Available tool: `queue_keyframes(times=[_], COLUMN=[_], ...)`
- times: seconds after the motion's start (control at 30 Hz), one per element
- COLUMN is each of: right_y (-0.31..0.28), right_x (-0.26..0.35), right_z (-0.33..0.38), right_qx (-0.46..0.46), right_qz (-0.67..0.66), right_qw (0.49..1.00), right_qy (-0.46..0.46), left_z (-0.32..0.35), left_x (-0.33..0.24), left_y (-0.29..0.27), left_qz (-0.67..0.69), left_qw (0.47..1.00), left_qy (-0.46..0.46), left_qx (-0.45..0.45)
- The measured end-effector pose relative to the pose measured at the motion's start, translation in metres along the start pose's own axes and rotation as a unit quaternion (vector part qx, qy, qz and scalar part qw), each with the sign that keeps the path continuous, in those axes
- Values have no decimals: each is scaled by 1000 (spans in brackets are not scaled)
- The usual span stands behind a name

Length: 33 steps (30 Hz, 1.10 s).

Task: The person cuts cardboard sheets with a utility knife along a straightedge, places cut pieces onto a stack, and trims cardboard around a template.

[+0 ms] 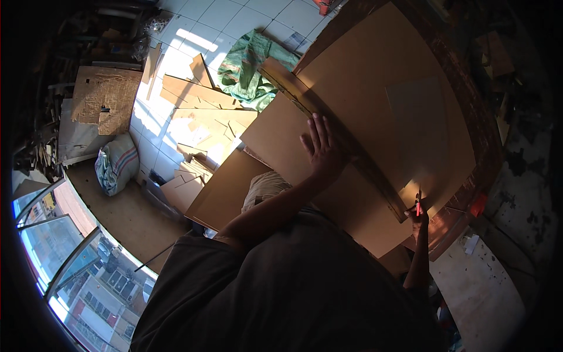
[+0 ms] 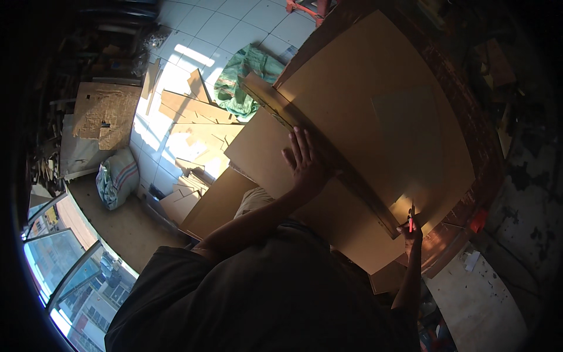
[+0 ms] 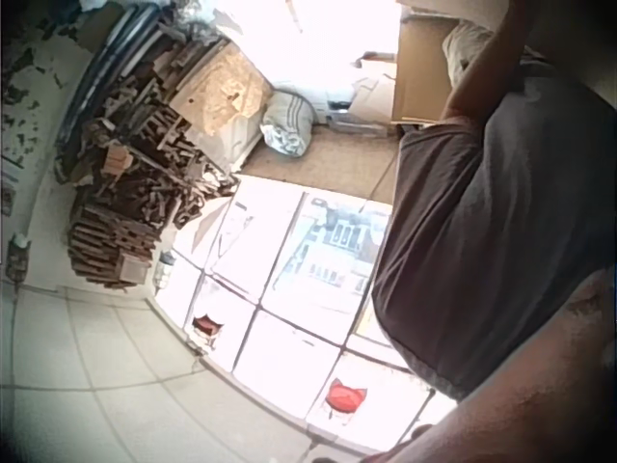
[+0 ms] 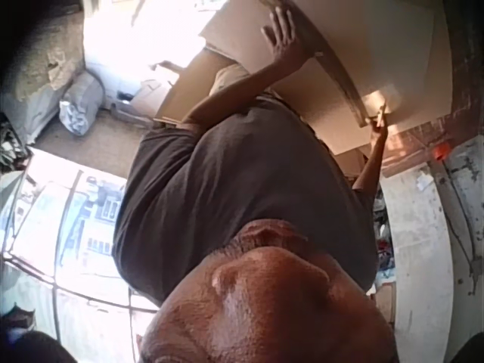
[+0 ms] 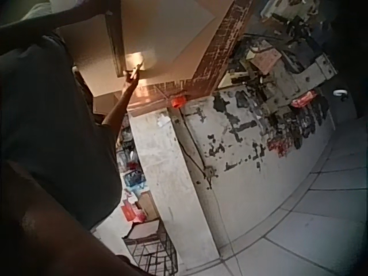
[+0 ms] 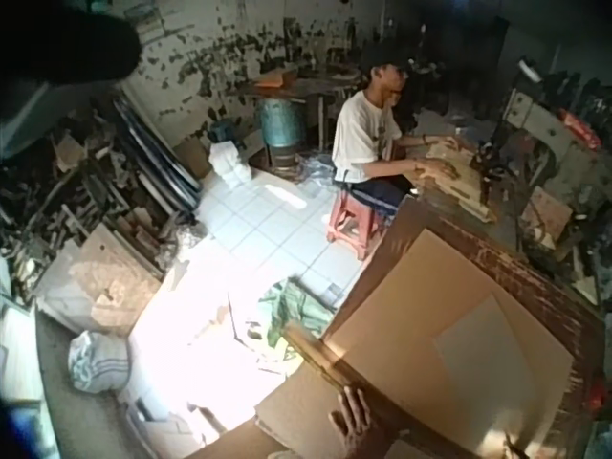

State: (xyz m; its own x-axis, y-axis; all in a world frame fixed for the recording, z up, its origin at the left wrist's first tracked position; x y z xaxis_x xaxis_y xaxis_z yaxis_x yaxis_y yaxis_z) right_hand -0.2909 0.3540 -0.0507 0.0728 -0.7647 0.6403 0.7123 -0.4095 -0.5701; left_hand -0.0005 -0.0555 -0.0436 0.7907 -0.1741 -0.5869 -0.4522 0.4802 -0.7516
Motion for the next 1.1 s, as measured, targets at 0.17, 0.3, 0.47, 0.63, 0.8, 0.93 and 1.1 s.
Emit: queue_keyframes(times=[0.17,0.3,0.47,0.63,0.8,0.93,1.1], right_y=[13,5,10,11,5,9,13], right_x=[26,0,-15,6,38,24,23], right_z=[4,3,-5,-6,4,3,4], right_qx=[13,9,42,-5,-21,-35,-37], right_qz=[-46,-83,-69,-60,60,66,45], right_qw=[999,996,995,994,991,989,991], right_qy=[13,-13,-53,-87,-116,-130,-124], left_z=[1,3,2,1,4,18,25], left_x=[3,0,2,-1,-5,-13,-21], left_y=[-2,-2,-1,-6,-11,-7,11], left_qz=[-8,-11,-42,-64,-75,-113,-138], left_qw=[1000,1000,999,997,995,991,988], left_qy=[-8,9,6,13,34,55,63], left_qx=[-4,-22,-17,-28,-55,-56,-32])
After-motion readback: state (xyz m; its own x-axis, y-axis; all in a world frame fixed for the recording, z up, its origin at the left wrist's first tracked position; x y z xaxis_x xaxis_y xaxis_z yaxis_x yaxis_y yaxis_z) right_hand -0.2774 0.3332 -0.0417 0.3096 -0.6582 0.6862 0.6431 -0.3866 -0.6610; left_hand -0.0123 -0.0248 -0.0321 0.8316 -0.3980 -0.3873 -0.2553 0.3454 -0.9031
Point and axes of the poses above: each hand's wrist, its own z-axis away from the middle knuckle, its own y-axis out of the palm, x = y × z, the point moved 6 cm from there along -z, towards the middle knuckle, and after that the axes turned 4 degrees about -x, right-handed, at the moved point
